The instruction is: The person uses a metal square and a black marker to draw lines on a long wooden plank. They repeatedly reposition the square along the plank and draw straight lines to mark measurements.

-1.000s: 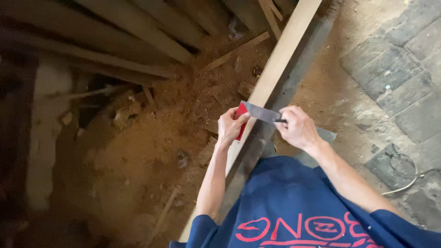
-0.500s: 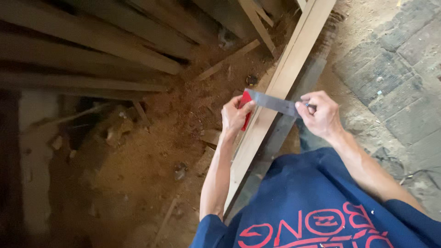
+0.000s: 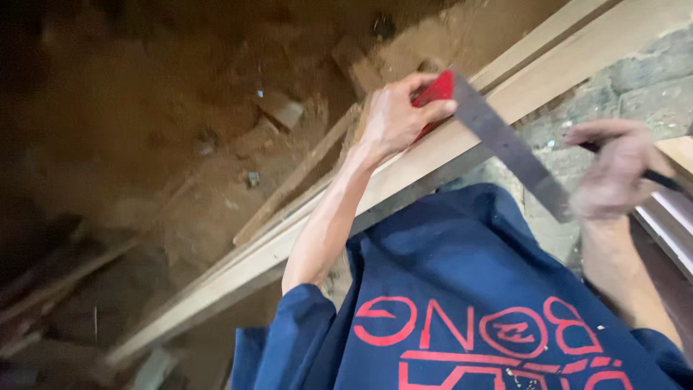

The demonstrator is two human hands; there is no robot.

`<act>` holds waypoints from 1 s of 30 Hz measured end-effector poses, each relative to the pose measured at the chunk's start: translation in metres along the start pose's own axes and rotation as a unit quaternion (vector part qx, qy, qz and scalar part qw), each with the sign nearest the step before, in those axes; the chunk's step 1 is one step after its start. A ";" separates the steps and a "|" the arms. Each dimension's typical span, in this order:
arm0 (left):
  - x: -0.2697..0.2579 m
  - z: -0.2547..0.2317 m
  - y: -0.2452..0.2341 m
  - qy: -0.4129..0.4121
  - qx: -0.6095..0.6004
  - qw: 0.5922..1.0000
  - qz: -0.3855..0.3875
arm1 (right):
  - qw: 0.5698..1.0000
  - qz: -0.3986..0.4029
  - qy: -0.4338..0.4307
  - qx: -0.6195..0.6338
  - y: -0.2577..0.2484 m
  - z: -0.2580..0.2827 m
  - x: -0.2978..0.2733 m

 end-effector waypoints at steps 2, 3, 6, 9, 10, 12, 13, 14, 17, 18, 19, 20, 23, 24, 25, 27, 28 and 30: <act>0.003 -0.002 0.007 -0.004 -0.021 1.000 0.017 | 1.000 0.005 -0.009 0.027 -0.009 -0.004 -0.001; 0.007 -0.004 0.008 -0.012 -0.024 0.999 0.022 | 0.999 0.002 -0.015 0.038 -0.013 -0.007 0.001; 0.011 -0.016 0.006 -0.002 -0.010 1.000 0.023 | 0.999 -0.010 -0.012 0.047 -0.021 -0.012 0.005; 0.015 -0.024 0.005 0.007 -0.008 1.000 0.018 | 0.999 -0.027 -0.016 0.027 -0.026 -0.011 0.010; 0.017 -0.023 0.006 0.004 -0.011 1.000 0.019 | 0.999 -0.033 -0.013 0.031 -0.027 -0.012 0.012; 0.025 -0.025 0.012 -0.001 -0.017 1.000 0.027 | 0.998 -0.040 -0.004 0.051 -0.028 -0.011 0.015; 0.030 -0.026 0.015 -0.004 -0.020 0.999 0.029 | 0.997 -0.039 0.001 0.069 -0.028 -0.010 0.017; 0.036 -0.029 0.020 -0.002 -0.024 0.999 0.037 | 0.997 -0.037 0.002 0.072 -0.027 -0.008 0.021; 0.051 -0.045 0.036 0.004 -0.020 0.998 0.061 | 0.997 -0.037 0.003 0.063 -0.025 -0.001 0.026; 0.055 -0.051 0.041 0.003 -0.010 0.998 0.064 | 0.998 -0.038 0.004 0.059 -0.025 0.001 0.027; 0.059 -0.057 0.043 0.003 0.002 0.998 0.066 | 0.997 -0.037 0.007 0.062 -0.025 0.001 0.030; 0.063 -0.063 0.045 0.004 0.005 0.998 0.067 | 0.997 -0.037 0.010 0.065 -0.026 0.002 0.032; 0.073 -0.075 0.049 -0.005 0.012 0.997 0.077 | 0.996 -0.037 0.017 0.076 -0.027 0.003 0.039; 0.075 -0.076 0.051 -0.015 0.012 0.996 0.084 | 0.996 -0.035 0.020 0.079 -0.028 0.004 0.041; 0.076 -0.077 0.052 -0.025 0.011 0.996 0.090 | 0.996 -0.031 0.024 0.079 -0.027 0.005 0.044; 0.078 -0.081 0.051 -0.027 0.010 0.995 0.097 | 0.997 -0.024 0.028 0.067 -0.028 0.007 0.050; 0.078 -0.082 0.051 -0.028 0.009 0.995 0.100 | 0.998 -0.020 0.028 0.054 -0.028 0.008 0.053; 0.076 -0.083 0.050 -0.028 0.022 0.995 0.096 | 0.999 -0.006 0.037 0.025 -0.030 0.013 0.056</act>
Point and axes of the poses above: each hand's wrist, its own x-axis towards the middle knuckle, its own y-axis out of the palm, z = x × y, the point moved 10 cm from there along x, towards the middle knuckle, and after that the axes turned 15 degrees about z, right-handed, at the moved point
